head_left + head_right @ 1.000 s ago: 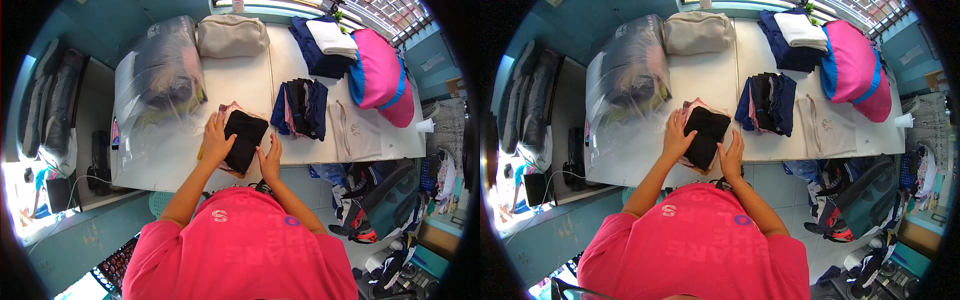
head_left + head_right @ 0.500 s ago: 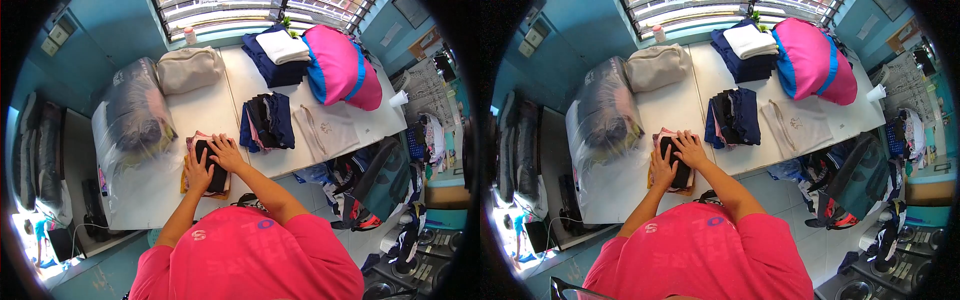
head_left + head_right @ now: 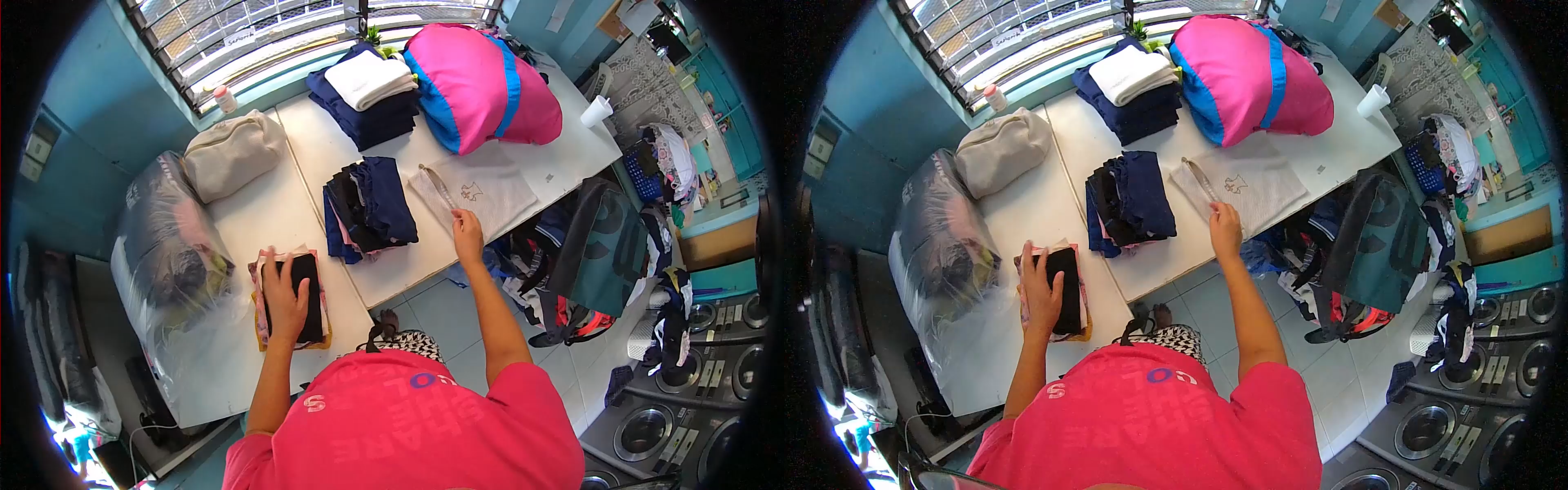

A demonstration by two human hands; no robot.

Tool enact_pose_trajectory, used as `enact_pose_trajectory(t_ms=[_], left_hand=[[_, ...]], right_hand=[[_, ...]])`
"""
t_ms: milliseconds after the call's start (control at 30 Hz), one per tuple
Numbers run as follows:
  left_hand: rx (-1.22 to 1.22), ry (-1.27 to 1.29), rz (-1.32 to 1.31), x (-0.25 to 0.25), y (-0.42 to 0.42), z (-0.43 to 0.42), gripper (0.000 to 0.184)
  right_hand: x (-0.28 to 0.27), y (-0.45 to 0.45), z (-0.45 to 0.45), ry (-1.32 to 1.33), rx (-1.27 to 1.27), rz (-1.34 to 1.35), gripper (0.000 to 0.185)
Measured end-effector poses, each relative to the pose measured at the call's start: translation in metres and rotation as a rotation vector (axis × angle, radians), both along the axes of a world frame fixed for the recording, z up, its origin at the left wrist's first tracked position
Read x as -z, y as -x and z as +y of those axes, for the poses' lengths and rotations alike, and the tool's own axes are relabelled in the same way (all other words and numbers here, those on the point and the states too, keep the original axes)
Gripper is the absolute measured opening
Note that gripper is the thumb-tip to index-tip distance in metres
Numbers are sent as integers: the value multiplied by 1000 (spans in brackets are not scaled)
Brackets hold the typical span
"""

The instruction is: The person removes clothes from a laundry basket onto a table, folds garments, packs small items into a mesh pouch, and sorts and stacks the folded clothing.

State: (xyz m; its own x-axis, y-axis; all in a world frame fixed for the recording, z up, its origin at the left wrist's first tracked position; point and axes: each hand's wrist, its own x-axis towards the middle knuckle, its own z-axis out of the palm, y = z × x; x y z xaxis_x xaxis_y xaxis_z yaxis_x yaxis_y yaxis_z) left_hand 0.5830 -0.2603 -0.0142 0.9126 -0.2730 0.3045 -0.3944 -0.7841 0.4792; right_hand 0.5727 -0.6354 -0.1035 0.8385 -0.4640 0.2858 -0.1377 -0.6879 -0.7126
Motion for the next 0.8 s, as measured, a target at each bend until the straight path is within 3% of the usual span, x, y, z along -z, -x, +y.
enact_pose_trajectory(t_ms=[33, 133, 233, 300, 367, 433, 500, 533, 633, 667, 700, 800], left_hand=[[-1, -8, 1, -2, -2, -12, 48], [192, 207, 141, 3, -5, -42, 45], [267, 107, 137, 2, -2, -61, 45], [165, 155, 225, 9, 2, -63, 45], [69, 279, 233, 23, -2, -52, 42], [-73, 257, 184, 28, -8, -34, 41], [-233, 249, 156, 22, -11, -15, 41], [-273, 158, 66, 26, -12, -3, 44], [-395, 19, 204, 45, -13, 35, 68], [-401, 20, 207, 50, -14, 45, 68], [-461, 22, 361, 56, -13, 55, 79], [-531, 115, 619, 70, -13, 77, 97]], right_hand=[[9, -3, -10, 56, 34, 142, 24], [28, -15, -19, 182, 47, 238, 34], [34, -28, -14, 266, 43, 421, 40], [40, -34, -11, 405, 64, 416, 39], [32, -38, -4, 391, 137, 169, 33], [16, -38, 2, 200, -15, -146, 24], [-1, -34, 16, -57, -44, -226, 20], [-11, -30, 22, -107, -56, -248, 20], [-35, -17, 32, -84, -59, -113, 20], [-16, -18, 15, 52, -69, -118, 23], [1, -19, 1, 53, -74, -116, 23], [34, -22, -30, 129, -28, 205, 30]])
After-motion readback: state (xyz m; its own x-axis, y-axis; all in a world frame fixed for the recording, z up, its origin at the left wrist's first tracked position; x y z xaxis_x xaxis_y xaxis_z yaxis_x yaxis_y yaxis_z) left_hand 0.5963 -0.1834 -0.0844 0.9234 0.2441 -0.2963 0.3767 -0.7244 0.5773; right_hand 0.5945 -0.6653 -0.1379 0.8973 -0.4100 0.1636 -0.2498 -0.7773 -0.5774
